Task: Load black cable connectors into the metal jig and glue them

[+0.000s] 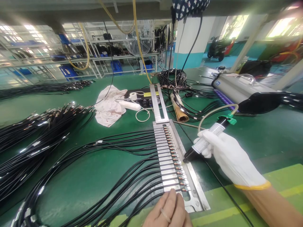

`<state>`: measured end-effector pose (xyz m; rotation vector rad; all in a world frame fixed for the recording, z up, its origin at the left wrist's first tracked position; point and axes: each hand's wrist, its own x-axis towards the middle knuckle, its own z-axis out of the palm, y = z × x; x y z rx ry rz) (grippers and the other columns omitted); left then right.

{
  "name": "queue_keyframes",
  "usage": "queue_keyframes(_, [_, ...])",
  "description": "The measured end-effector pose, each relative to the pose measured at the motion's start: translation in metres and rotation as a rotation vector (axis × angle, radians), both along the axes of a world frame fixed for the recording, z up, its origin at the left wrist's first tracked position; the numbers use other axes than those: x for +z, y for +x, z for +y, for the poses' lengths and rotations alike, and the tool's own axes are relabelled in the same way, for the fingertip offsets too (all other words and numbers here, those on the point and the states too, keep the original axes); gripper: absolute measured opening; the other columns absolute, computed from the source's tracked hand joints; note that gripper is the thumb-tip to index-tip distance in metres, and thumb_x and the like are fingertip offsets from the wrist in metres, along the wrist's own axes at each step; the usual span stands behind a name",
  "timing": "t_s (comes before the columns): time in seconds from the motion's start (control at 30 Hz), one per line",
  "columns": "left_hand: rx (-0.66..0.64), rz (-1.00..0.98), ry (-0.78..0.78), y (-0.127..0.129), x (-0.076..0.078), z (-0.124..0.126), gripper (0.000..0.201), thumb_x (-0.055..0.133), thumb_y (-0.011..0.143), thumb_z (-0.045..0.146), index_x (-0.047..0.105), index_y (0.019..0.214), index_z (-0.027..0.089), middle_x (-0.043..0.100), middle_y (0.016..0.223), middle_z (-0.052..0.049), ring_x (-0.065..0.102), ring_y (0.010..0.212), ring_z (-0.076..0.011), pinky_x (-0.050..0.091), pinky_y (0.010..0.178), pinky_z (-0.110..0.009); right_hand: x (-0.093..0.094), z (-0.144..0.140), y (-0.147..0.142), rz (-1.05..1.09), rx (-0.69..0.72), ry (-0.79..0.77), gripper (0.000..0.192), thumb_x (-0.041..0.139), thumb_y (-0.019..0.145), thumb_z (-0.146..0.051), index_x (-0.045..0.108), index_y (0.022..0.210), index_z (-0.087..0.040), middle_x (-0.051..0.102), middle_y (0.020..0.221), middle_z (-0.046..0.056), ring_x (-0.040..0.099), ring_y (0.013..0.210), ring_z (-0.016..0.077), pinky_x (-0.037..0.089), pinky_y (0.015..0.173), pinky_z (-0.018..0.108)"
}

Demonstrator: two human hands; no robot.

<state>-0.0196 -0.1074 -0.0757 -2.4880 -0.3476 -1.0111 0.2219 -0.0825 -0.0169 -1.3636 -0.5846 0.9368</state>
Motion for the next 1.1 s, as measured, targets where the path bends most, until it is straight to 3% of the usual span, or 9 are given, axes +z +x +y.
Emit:
queue_keyframes(0.27, [0.003,-0.029,0.004,0.002,0.003,0.001,0.028,0.044,0.101,0.012,0.063,0.081,0.016,0.071,0.089,0.000,0.071,0.089,-0.0118,0.050,0.107,-0.027,-0.010,0.004,0.007,0.052,-0.008,-0.057,0.051,0.090,0.059,-0.053,0.073,0.084,-0.012,0.064,0.058,0.003,0.051,0.047,0.0110,0.043,0.039,0.020])
queue_keyframes(0.53, [0.003,-0.013,-0.002,0.001,0.001,-0.001,0.027,0.045,0.101,0.013,0.063,0.082,0.016,0.072,0.091,-0.001,0.071,0.091,-0.0126,0.052,0.105,-0.028,-0.020,0.007,0.011,0.109,0.050,-0.043,0.043,0.086,0.068,-0.050,0.071,0.082,-0.012,0.062,0.057,0.002,0.051,0.045,0.0099,0.041,0.037,0.019])
queue_keyframes(0.87, [-0.005,0.006,0.009,-0.001,-0.001,0.000,0.025,0.047,0.102,0.017,0.064,0.082,0.016,0.071,0.093,-0.001,0.071,0.095,-0.0134,0.043,0.116,-0.033,-0.007,0.003,0.007,0.068,-0.026,-0.052,0.048,0.090,0.061,-0.050,0.073,0.085,-0.011,0.065,0.061,0.004,0.052,0.047,0.0107,0.043,0.040,0.020])
queue_keyframes(1.1, [-0.006,0.029,0.004,-0.003,-0.009,-0.001,0.020,0.056,0.101,0.028,0.064,0.086,0.016,0.072,0.099,-0.003,0.070,0.103,-0.0158,0.047,0.112,-0.033,-0.010,0.003,0.009,0.088,-0.014,-0.041,0.047,0.089,0.061,-0.049,0.073,0.084,-0.011,0.064,0.060,0.004,0.051,0.046,0.0103,0.042,0.039,0.020])
